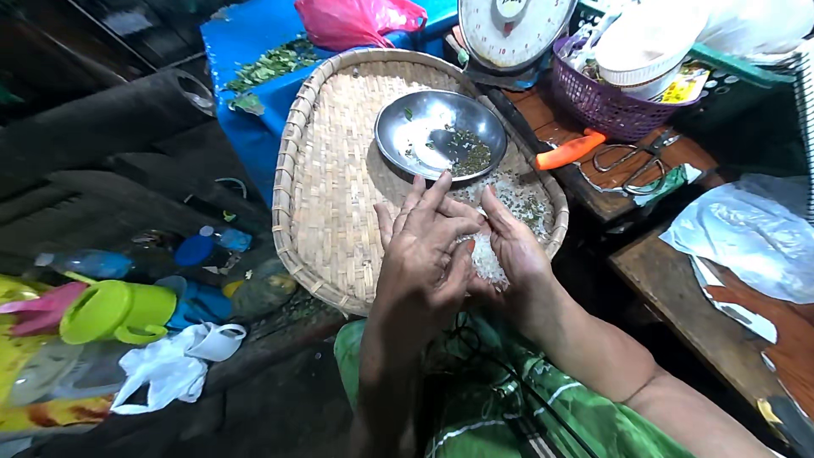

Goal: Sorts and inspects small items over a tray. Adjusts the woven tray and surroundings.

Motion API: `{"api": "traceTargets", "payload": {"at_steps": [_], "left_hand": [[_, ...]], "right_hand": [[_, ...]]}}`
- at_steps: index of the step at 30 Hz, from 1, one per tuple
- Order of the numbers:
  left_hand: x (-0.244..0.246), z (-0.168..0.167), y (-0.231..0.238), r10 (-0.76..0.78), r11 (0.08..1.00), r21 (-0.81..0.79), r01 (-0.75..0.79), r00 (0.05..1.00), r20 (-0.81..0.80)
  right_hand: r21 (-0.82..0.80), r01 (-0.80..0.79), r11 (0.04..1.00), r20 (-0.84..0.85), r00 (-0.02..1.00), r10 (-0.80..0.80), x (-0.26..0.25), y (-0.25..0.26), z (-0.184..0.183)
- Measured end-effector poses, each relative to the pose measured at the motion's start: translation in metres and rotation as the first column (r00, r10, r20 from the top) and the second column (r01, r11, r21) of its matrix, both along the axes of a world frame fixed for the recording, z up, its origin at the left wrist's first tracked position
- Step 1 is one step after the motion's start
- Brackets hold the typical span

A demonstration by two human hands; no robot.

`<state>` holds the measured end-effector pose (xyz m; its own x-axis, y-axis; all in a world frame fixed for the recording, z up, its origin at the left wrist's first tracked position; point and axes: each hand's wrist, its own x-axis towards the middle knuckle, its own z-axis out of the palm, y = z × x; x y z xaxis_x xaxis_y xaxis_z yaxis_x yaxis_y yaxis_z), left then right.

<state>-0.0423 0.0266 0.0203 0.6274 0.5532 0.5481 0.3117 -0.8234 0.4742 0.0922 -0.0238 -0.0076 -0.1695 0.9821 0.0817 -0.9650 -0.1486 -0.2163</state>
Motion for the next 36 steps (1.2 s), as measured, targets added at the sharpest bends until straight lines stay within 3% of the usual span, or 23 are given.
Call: {"api": "traceTargets", "payload": {"at_steps": [11,25,30,36], "left_hand": [[-0.0050,0.0003,0.0020,0.002,0.999,-0.038,-0.005,0.996,-0.084],[-0.0029,-0.0020,0.0053,-0.016,0.998,-0.057,0.012,0.998,-0.069],[-0.0043,-0.0037,0.0077,-0.045,0.997,-0.062,0.046,0.999,0.029],[-0.0062,-0.0010,0.0040,0.065,0.987,-0.157,-0.042,0.987,0.147]], "right_hand": [[-0.051,0.034,0.998,0.141,0.990,-0.027,-0.0011,-0.0015,0.0032],[-0.106,0.054,0.993,0.152,0.988,-0.037,-0.0021,-0.0001,0.0064],[-0.045,0.028,0.999,0.127,0.992,-0.023,-0.0006,0.0006,0.0066],[-0.069,0.058,0.996,0.110,0.993,-0.050,-0.0002,0.0038,0.0068]]}}
